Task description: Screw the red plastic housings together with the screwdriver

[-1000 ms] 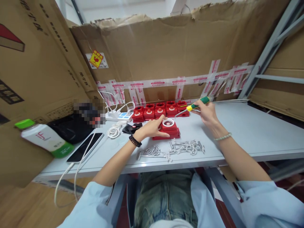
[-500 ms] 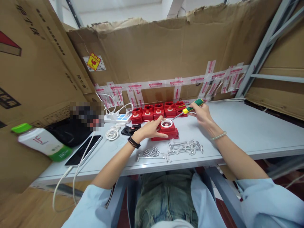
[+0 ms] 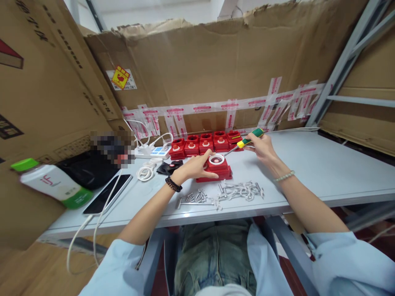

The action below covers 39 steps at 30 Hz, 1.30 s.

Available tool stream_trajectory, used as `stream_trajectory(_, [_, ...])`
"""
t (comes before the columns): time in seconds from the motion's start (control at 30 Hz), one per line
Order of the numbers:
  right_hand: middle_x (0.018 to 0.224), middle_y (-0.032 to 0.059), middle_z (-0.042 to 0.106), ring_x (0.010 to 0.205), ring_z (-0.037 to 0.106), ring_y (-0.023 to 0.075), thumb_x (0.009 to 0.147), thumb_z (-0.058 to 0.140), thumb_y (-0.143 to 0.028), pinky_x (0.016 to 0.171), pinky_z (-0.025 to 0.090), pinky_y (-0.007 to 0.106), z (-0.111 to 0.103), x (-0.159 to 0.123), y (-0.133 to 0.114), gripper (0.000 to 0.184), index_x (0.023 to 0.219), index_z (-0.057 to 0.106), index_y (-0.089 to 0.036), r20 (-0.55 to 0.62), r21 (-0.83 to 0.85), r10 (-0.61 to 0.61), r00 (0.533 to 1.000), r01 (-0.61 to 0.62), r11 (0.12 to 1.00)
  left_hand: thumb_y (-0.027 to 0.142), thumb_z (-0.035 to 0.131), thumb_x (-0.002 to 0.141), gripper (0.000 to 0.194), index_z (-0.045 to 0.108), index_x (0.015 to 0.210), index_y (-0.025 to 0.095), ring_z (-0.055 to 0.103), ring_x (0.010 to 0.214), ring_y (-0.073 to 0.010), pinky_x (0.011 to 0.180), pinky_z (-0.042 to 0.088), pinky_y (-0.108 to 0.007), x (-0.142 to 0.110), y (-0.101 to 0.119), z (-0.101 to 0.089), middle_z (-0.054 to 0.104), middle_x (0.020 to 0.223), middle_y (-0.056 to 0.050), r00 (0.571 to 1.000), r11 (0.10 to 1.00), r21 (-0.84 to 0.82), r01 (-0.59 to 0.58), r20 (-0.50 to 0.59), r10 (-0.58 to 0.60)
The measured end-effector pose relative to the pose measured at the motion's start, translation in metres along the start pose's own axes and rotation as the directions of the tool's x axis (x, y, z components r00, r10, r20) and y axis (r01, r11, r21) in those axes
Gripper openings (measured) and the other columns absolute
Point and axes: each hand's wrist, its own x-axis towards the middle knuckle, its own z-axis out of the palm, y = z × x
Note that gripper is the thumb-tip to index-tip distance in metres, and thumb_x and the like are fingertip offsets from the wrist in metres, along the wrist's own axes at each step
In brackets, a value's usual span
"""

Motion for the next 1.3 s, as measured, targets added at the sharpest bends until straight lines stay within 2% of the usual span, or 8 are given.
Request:
stream_trajectory(0.3, [0.054,-0.0047,0.057,0.059,0.064,0.013,0.067,0.063,-0.006,0.05,0.06,0.025,0.0024,0.0005,0.0041,0.019,0.06,0.051,-0.019,-0.016,-0.028,-0.055,0.998,0.055,0.998,0.064,0.067,0.072,0.072,0.039,0.124,0.024,0.062,0.113,-0.0348,0.092,0.045,-0.042,-0.0008,0.0015,-0.0007,0.057,0.136,-0.013,1.0,1.0,-0.003,-0.012,-0.008,0.012])
stream_trajectory(0.53, [0.059,-0.0056,0.055,0.064,0.061,0.0125,0.062,0.068,-0.012,0.057,0.062,0.03,0.0015,0.0001,0.0037,0.021,0.061,0.049,-0.02,-0.009,-0.029,-0.163,0.987,0.163,0.986,0.063,0.068,0.072,0.072,0.038,0.126,0.024,0.062,0.112,-0.0341,0.09,0.045,-0.041,-0.0003,0.0015,-0.0003,0.058,0.136,-0.013,1.0,1.0,-0.01,-0.005,-0.003,0.005])
stream_trajectory(0.73, [0.06,-0.0063,0.054,0.065,0.06,0.0126,0.058,0.071,-0.018,0.061,0.063,0.033,0.0026,-0.0014,0.0044,0.023,0.063,0.048,-0.02,0.032,0.002,-0.188,0.982,0.188,0.982,0.064,0.067,0.072,0.076,0.037,0.129,0.023,0.067,0.097,-0.0299,0.085,0.047,-0.038,0.0005,0.0008,-0.0003,0.066,0.122,-0.013,1.0,1.0,0.016,0.017,0.006,-0.017])
stream_trajectory(0.9, [0.062,-0.0061,0.053,0.064,0.06,0.0135,0.057,0.07,-0.019,0.06,0.063,0.035,0.0031,-0.0024,0.0046,0.023,0.063,0.048,-0.02,0.059,-0.013,-0.184,0.981,0.185,0.983,0.065,0.066,0.072,0.077,0.039,0.128,0.022,0.066,0.099,-0.031,0.088,0.046,-0.039,0.0008,0.0003,0.0005,0.068,0.116,-0.013,1.0,1.0,0.017,0.012,-0.008,-0.012])
stream_trajectory(1.2, [0.065,-0.0041,0.054,0.065,0.062,0.0156,0.056,0.068,-0.02,0.058,0.062,0.037,0.0032,0.0001,0.008,0.02,0.062,0.049,-0.02,0.067,-0.051,-0.207,0.976,0.211,0.976,0.064,0.067,0.072,0.076,0.038,0.128,0.022,0.068,0.093,-0.0294,0.083,0.048,-0.038,0.0015,-0.0013,0.0012,0.066,0.121,-0.014,1.0,1.0,0.016,-0.001,-0.008,0.001])
stream_trajectory(1.3, [0.069,-0.0025,0.053,0.066,0.062,0.0171,0.057,0.07,-0.024,0.059,0.06,0.039,0.0039,0.0036,0.0094,0.022,0.067,0.051,-0.02,0.101,-0.149,-0.307,0.946,0.319,0.936,0.063,0.068,0.072,0.073,0.039,0.126,0.023,0.066,0.103,-0.0312,0.088,0.047,-0.04,0.0019,-0.0024,0.0019,0.061,0.131,-0.015,1.0,1.0,0.005,-0.019,-0.018,0.019])
